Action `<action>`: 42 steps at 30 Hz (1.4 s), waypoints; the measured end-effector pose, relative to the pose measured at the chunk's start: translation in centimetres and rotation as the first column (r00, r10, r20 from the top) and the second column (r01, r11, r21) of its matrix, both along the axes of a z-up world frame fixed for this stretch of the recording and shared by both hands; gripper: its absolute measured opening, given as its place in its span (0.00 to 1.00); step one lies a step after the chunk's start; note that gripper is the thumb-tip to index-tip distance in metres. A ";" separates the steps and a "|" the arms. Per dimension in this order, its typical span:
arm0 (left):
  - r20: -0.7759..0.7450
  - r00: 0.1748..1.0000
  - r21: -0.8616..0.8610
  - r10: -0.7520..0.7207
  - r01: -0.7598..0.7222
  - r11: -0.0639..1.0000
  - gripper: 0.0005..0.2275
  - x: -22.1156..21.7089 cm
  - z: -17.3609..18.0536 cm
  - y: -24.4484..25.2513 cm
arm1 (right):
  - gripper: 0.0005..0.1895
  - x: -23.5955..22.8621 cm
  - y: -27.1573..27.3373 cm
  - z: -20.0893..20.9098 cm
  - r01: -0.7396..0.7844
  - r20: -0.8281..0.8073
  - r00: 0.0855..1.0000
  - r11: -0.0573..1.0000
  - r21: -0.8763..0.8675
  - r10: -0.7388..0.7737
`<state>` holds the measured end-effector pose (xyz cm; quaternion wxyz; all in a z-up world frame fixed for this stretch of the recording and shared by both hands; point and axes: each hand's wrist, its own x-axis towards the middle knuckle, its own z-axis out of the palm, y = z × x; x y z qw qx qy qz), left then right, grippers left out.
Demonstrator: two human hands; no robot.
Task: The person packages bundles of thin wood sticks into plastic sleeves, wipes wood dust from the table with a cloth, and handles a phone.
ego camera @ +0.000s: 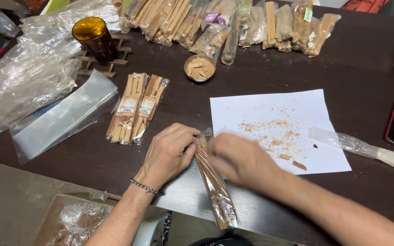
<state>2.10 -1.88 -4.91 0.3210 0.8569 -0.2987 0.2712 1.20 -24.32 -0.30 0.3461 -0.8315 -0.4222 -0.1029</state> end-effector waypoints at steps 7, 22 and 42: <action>-0.010 0.992 0.069 -0.122 0.122 0.990 0.06 -0.7 2.9 0.3 | 0.47 -5.9 -1.1 -0.9 -0.254 -0.103 0.967 0.933 -0.256 0.235; 0.022 0.981 0.166 -0.191 0.185 0.969 0.05 -3.2 2.1 0.8 | 0.45 -6.4 -0.7 -1.8 -0.145 0.165 0.955 0.876 -0.460 0.245; -0.008 0.999 0.141 -0.045 0.046 0.989 0.12 -7.6 2.0 -1.2 | 0.46 0.9 -0.2 -1.5 -0.239 -0.207 0.954 0.967 -0.088 0.217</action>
